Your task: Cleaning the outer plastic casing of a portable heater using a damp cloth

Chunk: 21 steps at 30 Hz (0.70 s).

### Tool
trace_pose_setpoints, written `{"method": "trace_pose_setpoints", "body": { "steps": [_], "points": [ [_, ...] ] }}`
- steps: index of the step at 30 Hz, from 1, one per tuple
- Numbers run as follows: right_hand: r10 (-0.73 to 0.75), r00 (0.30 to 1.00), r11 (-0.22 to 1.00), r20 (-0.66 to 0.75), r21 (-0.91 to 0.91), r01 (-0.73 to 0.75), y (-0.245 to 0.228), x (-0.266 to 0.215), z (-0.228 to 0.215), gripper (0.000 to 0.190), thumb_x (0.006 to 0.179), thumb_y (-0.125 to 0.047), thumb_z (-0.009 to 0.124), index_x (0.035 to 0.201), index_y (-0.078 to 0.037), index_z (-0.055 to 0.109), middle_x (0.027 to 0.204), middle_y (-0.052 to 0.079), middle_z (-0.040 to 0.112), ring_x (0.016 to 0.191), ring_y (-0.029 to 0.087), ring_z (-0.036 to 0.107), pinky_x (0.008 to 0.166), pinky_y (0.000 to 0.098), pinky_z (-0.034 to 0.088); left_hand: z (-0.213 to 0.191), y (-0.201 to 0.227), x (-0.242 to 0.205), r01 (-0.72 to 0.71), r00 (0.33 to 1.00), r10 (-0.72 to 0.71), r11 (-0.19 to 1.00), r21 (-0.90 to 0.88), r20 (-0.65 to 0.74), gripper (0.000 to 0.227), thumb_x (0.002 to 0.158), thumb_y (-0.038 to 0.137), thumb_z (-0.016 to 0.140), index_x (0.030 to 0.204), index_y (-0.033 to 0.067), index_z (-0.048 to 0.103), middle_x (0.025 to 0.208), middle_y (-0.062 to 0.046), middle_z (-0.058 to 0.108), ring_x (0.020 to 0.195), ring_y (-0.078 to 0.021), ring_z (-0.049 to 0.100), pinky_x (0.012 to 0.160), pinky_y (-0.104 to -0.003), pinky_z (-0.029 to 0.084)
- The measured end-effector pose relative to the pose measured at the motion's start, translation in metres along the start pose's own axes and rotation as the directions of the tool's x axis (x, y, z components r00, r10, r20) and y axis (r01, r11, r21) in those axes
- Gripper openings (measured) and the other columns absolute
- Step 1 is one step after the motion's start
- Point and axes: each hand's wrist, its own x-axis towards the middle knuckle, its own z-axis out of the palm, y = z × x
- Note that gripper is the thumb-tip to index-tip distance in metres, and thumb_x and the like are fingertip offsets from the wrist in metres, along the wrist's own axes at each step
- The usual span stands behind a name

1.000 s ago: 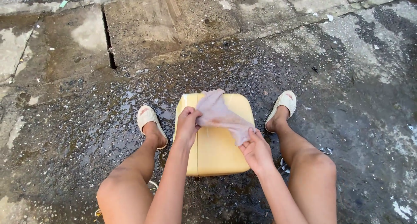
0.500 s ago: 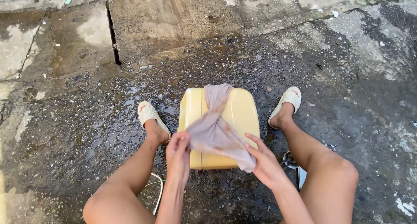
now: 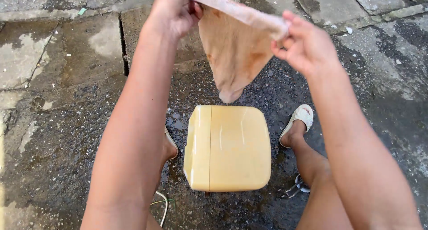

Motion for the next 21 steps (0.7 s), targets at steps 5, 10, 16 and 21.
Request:
{"method": "trace_pose_setpoints", "body": {
  "steps": [5, 10, 16, 21],
  "points": [
    [-0.139, 0.986, 0.975, 0.087, -0.163, 0.152, -0.044, 0.015, 0.021, 0.026, 0.091, 0.0, 0.066, 0.117, 0.004, 0.066, 0.11, 0.015, 0.074, 0.1, 0.021, 0.074, 0.091, 0.0353, 0.063, -0.013, 0.009, -0.029, -0.28, 0.958, 0.285, 0.948, 0.149, -0.012, 0.018, 0.093, 0.012, 0.061, 0.092, -0.0042, 0.067, 0.078, -0.009, 0.06, 0.063, -0.0116, 0.056, 0.06, -0.023, 0.057],
    [-0.069, 0.997, 0.95, 0.021, -0.303, 0.072, 0.014, -0.049, -0.011, 0.039, 0.095, -0.003, 0.061, 0.134, -0.003, 0.061, 0.123, 0.013, 0.07, 0.105, 0.017, 0.073, 0.086, 0.0283, 0.066, -0.047, -0.043, -0.117, -0.198, 0.973, 0.227, 0.922, 0.333, -0.051, 0.034, 0.095, 0.011, 0.06, 0.126, -0.0007, 0.068, 0.079, -0.002, 0.056, 0.065, -0.0068, 0.058, 0.064, -0.02, 0.062],
    [0.166, 0.931, 0.915, -0.325, -0.301, -0.268, 0.191, -0.15, -0.132, 0.035, 0.097, 0.003, 0.058, 0.13, 0.001, 0.065, 0.123, 0.014, 0.061, 0.114, 0.027, 0.063, 0.094, 0.0479, 0.058, -0.154, -0.205, -0.21, 0.079, 0.958, 0.101, 0.807, 0.585, -0.27, 0.026, 0.095, 0.016, 0.062, 0.111, 0.0041, 0.078, 0.094, -0.016, 0.071, 0.079, -0.019, 0.063, 0.076, -0.038, 0.06],
    [0.194, 0.862, 0.924, -0.468, -0.208, -0.321, 0.221, -0.185, -0.144, 0.033, 0.1, 0.003, 0.057, 0.131, 0.003, 0.065, 0.117, 0.018, 0.054, 0.118, 0.032, 0.059, 0.102, 0.056, 0.052, -0.176, -0.234, -0.234, 0.284, 0.924, -0.033, 0.724, 0.629, -0.38, 0.034, 0.086, 0.012, 0.063, 0.115, 0.0152, 0.08, 0.068, -0.005, 0.061, 0.058, -0.0102, 0.058, 0.061, -0.03, 0.055]
  ]
}}
